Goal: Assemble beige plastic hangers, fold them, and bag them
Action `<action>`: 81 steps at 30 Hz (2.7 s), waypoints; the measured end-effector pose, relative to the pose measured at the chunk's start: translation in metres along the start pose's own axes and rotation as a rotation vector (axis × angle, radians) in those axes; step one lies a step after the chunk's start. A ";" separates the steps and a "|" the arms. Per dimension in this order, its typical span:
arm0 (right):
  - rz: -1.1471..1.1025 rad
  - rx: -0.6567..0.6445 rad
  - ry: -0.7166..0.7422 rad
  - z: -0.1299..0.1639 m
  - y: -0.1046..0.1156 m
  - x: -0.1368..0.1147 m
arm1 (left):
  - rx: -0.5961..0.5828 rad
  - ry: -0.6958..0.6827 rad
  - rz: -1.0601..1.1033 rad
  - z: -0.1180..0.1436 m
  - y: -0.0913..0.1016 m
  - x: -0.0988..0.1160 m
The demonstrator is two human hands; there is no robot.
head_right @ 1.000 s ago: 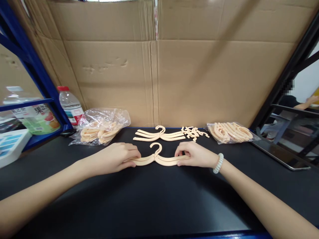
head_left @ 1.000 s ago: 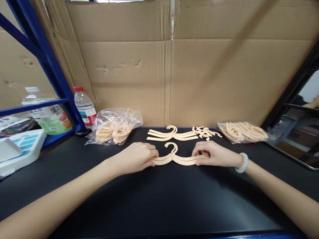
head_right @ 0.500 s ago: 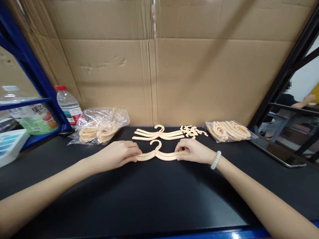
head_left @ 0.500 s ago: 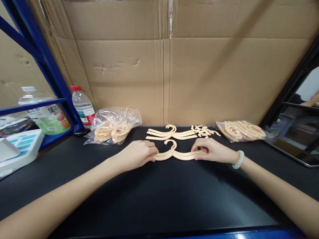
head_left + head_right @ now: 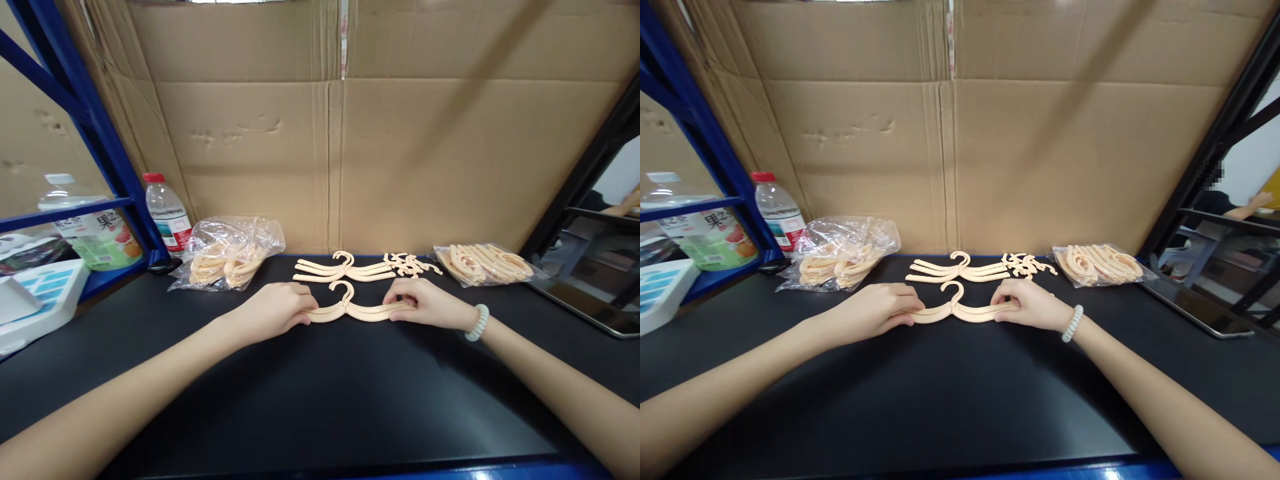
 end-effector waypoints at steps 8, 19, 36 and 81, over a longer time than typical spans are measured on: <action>0.002 -0.001 -0.018 0.000 0.000 0.000 | -0.047 0.032 -0.007 0.000 0.000 -0.001; -0.004 0.006 -0.011 -0.001 0.000 -0.002 | -0.061 0.074 -0.007 0.001 -0.003 -0.005; 0.002 0.021 -0.019 0.000 -0.001 -0.003 | -0.059 0.086 0.063 0.003 -0.006 -0.009; -0.238 0.461 -0.341 -0.005 0.032 0.070 | 0.526 0.213 0.322 0.011 -0.028 -0.071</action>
Point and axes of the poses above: each hand's wrist, its own z-axis away from the middle knuckle, its own y-axis out of the back of the hand, x = y × z, the point moved 5 cm from there along -z, towards the middle knuckle, and after that the axes turned 10 degrees about -y, right-handed, at the moved point
